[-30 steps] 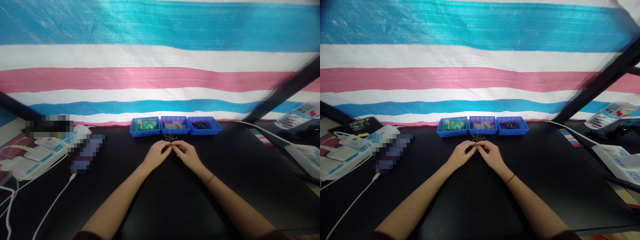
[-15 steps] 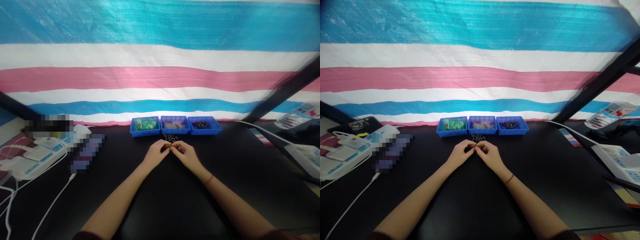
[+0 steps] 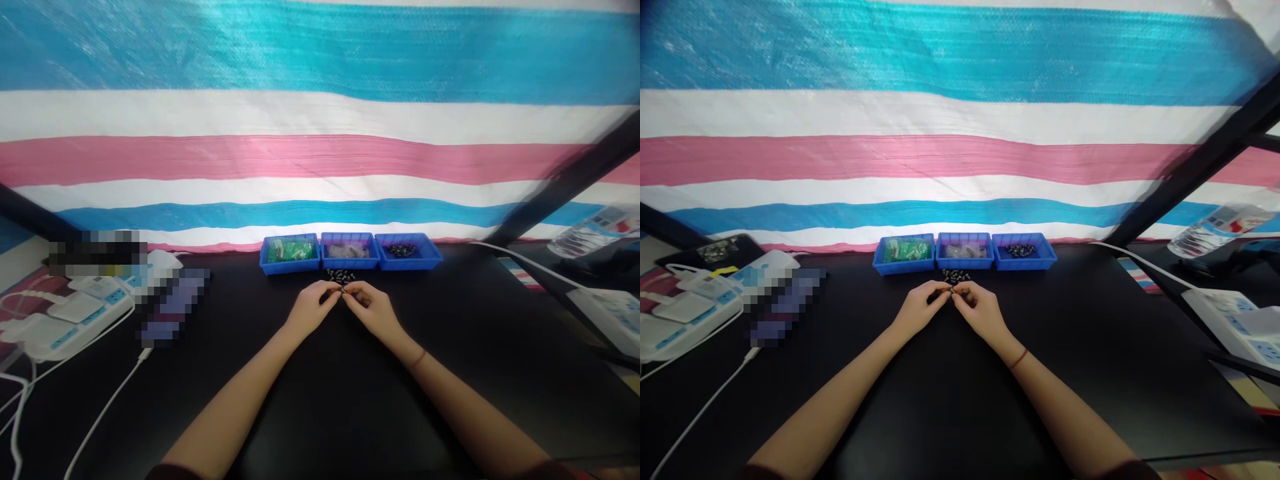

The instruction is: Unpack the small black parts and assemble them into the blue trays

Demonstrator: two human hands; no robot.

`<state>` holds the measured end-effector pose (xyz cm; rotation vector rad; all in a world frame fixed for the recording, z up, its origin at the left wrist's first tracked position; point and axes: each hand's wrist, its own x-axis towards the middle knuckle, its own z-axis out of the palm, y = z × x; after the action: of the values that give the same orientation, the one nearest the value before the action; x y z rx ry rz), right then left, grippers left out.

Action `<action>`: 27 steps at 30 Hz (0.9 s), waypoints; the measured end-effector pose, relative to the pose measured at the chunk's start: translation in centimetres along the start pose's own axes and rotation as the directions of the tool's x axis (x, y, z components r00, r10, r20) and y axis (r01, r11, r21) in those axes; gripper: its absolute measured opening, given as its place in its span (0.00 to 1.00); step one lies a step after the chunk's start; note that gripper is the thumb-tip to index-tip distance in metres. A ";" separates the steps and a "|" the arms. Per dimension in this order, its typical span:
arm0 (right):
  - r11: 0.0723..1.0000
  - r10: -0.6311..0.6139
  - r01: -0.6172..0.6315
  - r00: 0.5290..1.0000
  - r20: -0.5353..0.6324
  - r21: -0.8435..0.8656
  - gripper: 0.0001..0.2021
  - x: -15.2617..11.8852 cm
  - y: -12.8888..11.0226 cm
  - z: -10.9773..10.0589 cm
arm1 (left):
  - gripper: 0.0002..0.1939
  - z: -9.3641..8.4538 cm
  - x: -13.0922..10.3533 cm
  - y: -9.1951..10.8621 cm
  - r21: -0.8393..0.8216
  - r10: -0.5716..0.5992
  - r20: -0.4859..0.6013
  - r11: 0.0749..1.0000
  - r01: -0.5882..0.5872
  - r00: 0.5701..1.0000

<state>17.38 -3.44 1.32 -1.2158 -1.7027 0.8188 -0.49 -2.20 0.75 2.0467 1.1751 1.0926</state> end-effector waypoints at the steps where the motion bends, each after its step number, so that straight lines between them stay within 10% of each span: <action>1: 1.000 0.001 -0.001 1.000 0.002 -0.003 0.07 0.0 0.0 0.0 | 0.08 0.0 0.0 0.0 -0.003 0.000 -0.004 1.000 0.000 1.000; 27: 1.000 -0.007 0.007 0.998 0.056 0.005 0.11 0.0 0.3 0.2 | 0.10 0.1 -0.2 0.1 -0.034 0.087 -0.086 0.995 -0.090 0.993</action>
<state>17.34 -3.34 1.02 -1.1927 -1.7478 0.8593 -0.44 -2.38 0.70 2.0586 1.1052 1.2454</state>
